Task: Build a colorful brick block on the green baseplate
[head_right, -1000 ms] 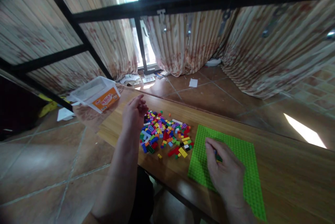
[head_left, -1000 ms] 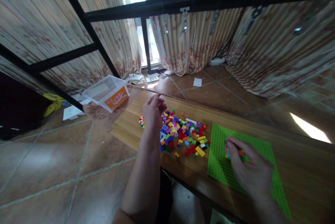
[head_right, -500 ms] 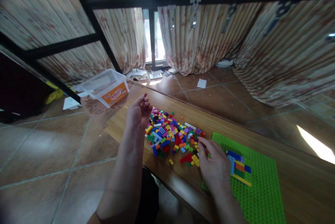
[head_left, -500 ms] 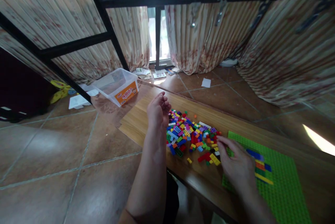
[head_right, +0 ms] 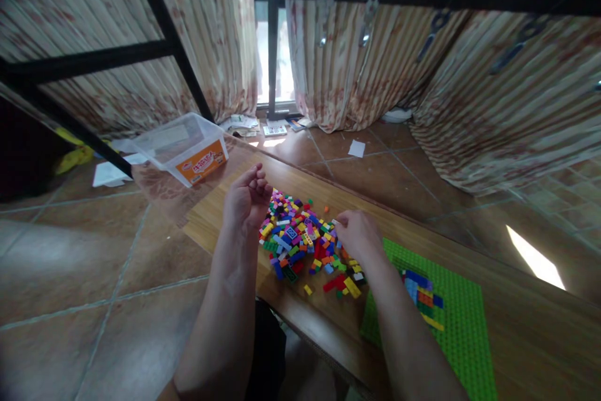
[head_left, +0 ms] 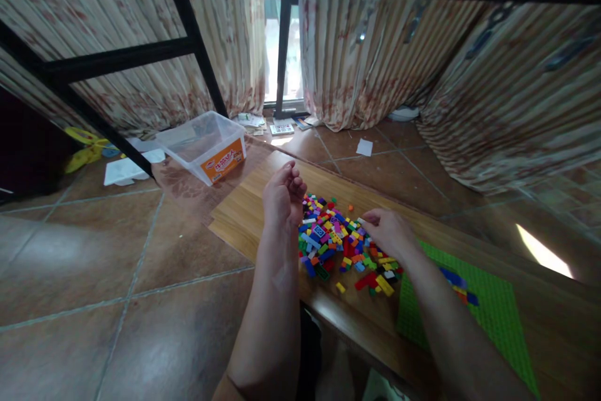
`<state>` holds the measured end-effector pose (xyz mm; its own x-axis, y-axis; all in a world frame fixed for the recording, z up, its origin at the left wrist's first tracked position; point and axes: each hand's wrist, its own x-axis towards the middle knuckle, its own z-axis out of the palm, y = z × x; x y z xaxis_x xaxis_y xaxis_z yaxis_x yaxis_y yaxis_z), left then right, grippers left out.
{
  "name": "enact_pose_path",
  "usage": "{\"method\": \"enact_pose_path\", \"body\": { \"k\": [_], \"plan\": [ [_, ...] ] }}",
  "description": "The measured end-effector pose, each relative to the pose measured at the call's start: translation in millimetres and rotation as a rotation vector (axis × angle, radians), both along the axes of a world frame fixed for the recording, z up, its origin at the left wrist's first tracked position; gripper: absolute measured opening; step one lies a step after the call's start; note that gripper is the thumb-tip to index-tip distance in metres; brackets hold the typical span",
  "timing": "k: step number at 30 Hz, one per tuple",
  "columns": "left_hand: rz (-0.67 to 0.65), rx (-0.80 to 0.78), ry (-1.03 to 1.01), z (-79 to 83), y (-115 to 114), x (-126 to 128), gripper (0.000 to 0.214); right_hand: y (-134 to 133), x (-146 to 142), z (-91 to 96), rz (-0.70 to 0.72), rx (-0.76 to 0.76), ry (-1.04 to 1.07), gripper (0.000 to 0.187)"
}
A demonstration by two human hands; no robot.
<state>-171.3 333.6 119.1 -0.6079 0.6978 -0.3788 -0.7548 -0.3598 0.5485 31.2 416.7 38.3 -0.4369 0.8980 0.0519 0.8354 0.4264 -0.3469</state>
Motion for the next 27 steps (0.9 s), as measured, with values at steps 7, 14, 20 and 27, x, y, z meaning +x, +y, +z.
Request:
{"method": "enact_pose_path", "body": {
  "k": [7,14,20,27],
  "plan": [
    [-0.013,0.005,0.003,-1.5,1,0,0.01,-5,-12,2.4,-0.029,-0.101,-0.108,0.017],
    [-0.046,-0.008,0.045,0.9,3,8,0.008,-24,3,30.9,-0.092,-0.093,0.132,0.022],
    [-0.256,0.014,0.236,-0.9,9,38,0.011,-56,87,42.2,-0.253,-0.145,0.685,0.032],
    [-0.675,-0.086,0.724,-25.4,20,122,0.009,-72,178,17.9,-0.548,-0.212,1.106,0.035]
  ]
}}
